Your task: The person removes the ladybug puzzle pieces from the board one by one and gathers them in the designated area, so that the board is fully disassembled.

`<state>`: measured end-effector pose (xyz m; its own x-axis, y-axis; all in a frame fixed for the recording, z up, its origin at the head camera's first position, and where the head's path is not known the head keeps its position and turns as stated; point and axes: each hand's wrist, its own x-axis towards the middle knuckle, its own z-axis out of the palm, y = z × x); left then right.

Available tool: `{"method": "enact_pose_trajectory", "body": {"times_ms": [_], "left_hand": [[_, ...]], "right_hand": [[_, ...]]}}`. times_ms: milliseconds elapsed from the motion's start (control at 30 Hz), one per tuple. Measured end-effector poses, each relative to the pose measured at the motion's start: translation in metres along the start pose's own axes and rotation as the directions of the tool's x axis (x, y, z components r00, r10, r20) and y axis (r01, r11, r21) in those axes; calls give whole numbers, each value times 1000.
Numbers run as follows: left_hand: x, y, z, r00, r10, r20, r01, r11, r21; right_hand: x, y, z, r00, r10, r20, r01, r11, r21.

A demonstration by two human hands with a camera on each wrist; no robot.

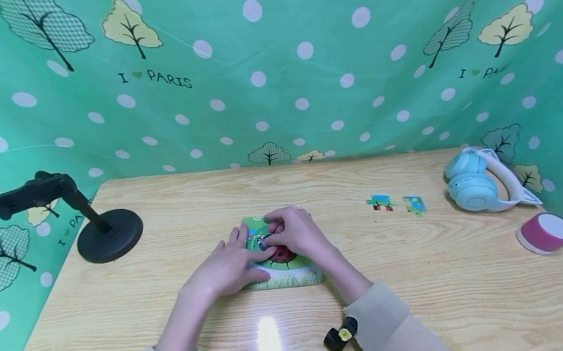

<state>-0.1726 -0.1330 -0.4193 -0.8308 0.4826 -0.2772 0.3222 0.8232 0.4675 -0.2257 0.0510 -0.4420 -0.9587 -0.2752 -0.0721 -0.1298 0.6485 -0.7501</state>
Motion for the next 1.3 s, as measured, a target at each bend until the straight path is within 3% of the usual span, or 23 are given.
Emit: {"method": "enact_pose_trajectory", "body": {"times_ms": [133,300,1300], "left_hand": [[-2,-8,-6,998,21,51,-18,998,-65],[-4,-14,-8,996,37,75,-34,998,-48],[-6,-11,-10,997,31,67,-30,999,-14]], "right_hand": [[-1,-1,0,1000,-9,-3,9,1000,-1],[-2,-2,1,1000,-17,-7,17,1000,-11],[-3,-2,5,1000,-31,-1,31,999,-28]]}}
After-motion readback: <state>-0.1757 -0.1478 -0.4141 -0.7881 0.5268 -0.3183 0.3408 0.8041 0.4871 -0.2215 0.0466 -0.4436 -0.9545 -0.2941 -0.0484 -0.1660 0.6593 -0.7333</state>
